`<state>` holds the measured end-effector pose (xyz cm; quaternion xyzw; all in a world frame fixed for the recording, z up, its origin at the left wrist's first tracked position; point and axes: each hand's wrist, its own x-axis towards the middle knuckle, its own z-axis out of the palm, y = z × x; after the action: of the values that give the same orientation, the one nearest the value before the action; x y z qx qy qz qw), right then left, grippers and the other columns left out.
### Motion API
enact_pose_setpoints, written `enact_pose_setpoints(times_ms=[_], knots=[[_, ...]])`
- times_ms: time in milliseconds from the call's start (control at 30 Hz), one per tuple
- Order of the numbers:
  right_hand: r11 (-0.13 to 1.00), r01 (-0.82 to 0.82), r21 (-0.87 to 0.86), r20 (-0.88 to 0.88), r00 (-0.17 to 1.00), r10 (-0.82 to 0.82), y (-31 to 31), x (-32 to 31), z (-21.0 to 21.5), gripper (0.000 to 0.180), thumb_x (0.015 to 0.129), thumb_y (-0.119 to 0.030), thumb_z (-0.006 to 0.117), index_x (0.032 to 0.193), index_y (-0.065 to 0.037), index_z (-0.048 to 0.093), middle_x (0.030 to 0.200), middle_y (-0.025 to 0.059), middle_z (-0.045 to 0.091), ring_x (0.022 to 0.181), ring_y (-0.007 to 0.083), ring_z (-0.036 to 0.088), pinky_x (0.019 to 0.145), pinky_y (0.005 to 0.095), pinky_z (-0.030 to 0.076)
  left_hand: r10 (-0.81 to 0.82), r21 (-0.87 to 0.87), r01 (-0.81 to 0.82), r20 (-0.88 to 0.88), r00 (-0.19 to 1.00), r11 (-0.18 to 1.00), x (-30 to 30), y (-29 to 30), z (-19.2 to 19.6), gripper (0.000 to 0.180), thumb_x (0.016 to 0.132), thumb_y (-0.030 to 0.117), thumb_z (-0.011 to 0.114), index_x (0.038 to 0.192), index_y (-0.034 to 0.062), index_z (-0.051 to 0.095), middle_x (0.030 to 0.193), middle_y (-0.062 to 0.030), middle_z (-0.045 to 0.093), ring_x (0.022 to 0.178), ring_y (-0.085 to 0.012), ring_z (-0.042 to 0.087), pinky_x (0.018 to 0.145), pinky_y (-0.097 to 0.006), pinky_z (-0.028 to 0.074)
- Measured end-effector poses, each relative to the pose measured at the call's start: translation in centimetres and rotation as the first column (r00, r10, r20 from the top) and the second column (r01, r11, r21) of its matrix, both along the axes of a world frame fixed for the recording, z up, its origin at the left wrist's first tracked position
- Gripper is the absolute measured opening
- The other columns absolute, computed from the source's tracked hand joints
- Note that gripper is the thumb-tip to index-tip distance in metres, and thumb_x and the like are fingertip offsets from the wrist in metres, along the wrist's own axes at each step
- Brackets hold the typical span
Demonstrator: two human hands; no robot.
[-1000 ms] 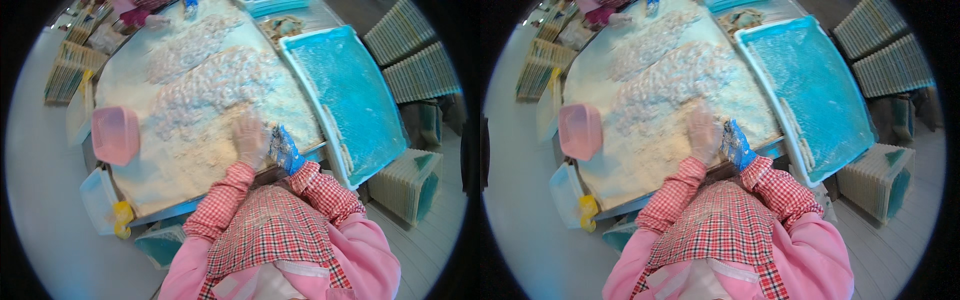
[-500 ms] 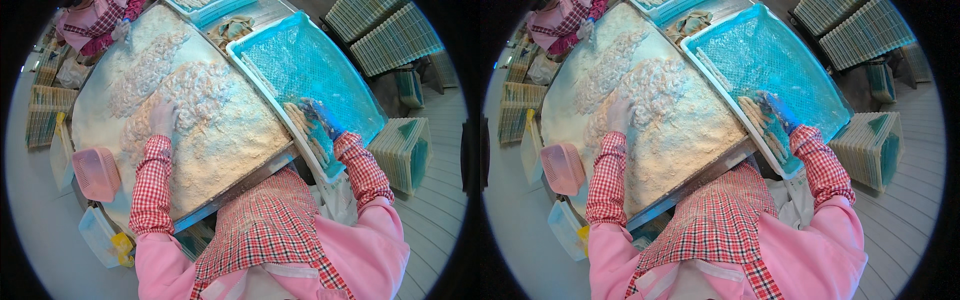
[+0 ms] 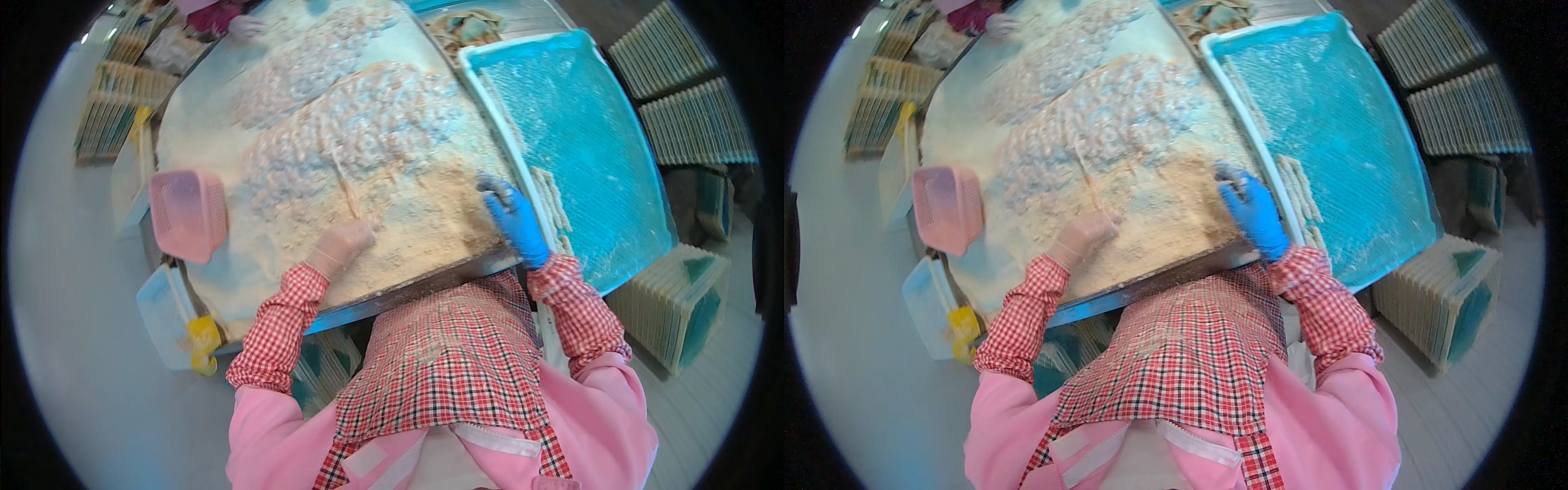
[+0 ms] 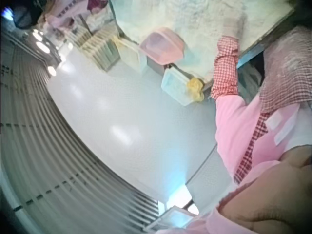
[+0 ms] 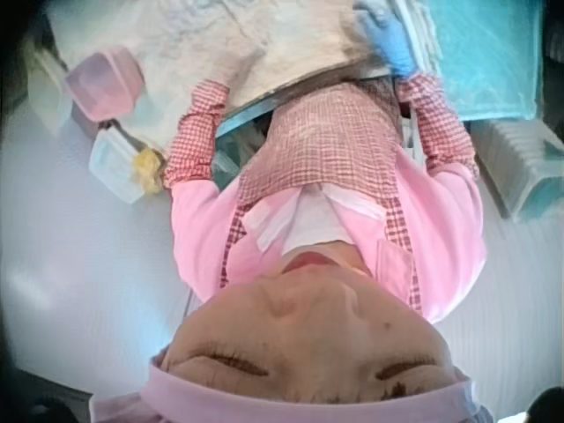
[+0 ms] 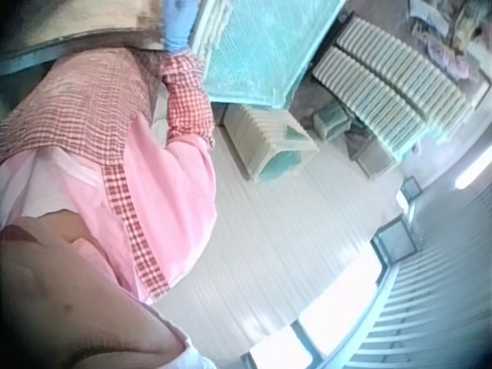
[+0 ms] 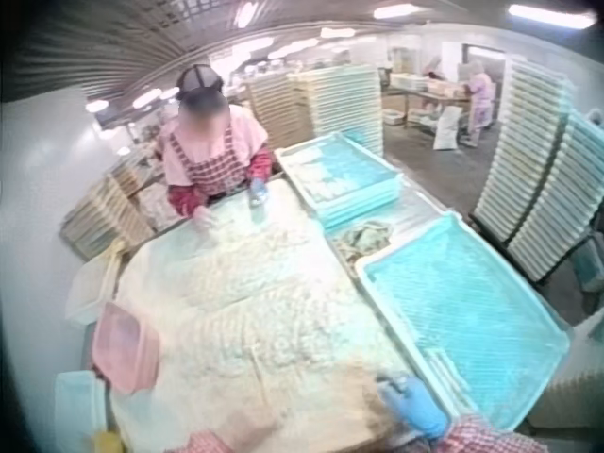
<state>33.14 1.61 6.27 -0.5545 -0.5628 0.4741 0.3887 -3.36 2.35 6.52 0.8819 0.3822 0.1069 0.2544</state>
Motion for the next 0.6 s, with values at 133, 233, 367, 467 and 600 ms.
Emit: enact_pose_setpoints(times_ms=[133, 233, 367, 467, 600], knots=[[0.961, -0.179, 0.209, 0.418, 0.905, 0.078, 0.7, -8.6, -2.6, 0.05, 0.087, -0.024, 0.067, 0.134, -0.012, 0.053, 0.132, 0.0158, 0.052, 0.115, 0.0339, 0.052, 0.098, 0.0415, 0.044, 0.258, -0.141, -0.279, -0.151, 0.954, 0.95, -2.6, -3.2, -0.6, 0.02, 0.085, 0.014, 0.062, 0.103, 0.0114, 0.069, 0.109, -0.0096, 0.067, 0.101, -0.0279, 0.064, 0.086, -0.036, 0.052], [0.892, -0.387, 0.232, 0.629, 0.76, 0.166, 0.7, -14.0, -3.2, 0.059, 0.081, -0.029, 0.071, 0.135, -0.015, 0.052, 0.136, 0.0157, 0.048, 0.116, 0.0371, 0.049, 0.096, 0.0441, 0.044, 0.703, 0.152, -0.686, -0.16, 0.693, 0.711, -0.5, 0.8, -0.7, 0.032, 0.085, 0.022, 0.063, 0.112, 0.0038, 0.065, 0.111, -0.015, 0.066, 0.098, -0.0319, 0.064, 0.085, -0.038, 0.051], [0.791, -0.579, 0.2, 0.747, 0.612, 0.259, -0.5, -16.3, -5.5, 0.048, 0.081, -0.017, 0.068, 0.128, -0.02, 0.057, 0.125, 0.0147, 0.055, 0.105, 0.0329, 0.056, 0.085, 0.0427, 0.049, 0.83, 0.314, -0.797, 0.044, 0.555, 0.516, 2.9, 5.0, -4.8, 0.031, 0.086, 0.024, 0.063, 0.106, 0.0004, 0.062, 0.097, -0.0184, 0.062, 0.086, -0.0341, 0.062, 0.075, -0.045, 0.051], [0.833, -0.501, 0.236, 0.733, 0.655, 0.186, 0.1, -13.3, -4.8, 0.037, 0.088, -0.009, 0.056, 0.124, -0.017, 0.059, 0.103, 0.0129, 0.059, 0.09, 0.0306, 0.058, 0.07, 0.0415, 0.051, 0.76, -0.047, -0.766, -0.096, 0.643, 0.642, 4.9, 4.0, -1.9, 0.029, 0.088, 0.026, 0.063, 0.103, 0.0015, 0.062, 0.089, -0.0176, 0.06, 0.081, -0.0328, 0.062, 0.071, -0.048, 0.05], [0.915, -0.353, 0.195, 0.715, 0.69, 0.113, 0.7, -8.3, -3.4, 0.044, 0.086, -0.007, 0.06, 0.128, -0.018, 0.057, 0.095, 0.0145, 0.057, 0.085, 0.0312, 0.057, 0.069, 0.0414, 0.049, 0.43, -0.066, -0.464, -0.282, 0.858, 0.883, 3.1, -2.5, -0.1, 0.028, 0.09, 0.027, 0.061, 0.098, 0.001, 0.061, 0.087, -0.0164, 0.059, 0.072, -0.0296, 0.061, 0.065, -0.047, 0.049]])
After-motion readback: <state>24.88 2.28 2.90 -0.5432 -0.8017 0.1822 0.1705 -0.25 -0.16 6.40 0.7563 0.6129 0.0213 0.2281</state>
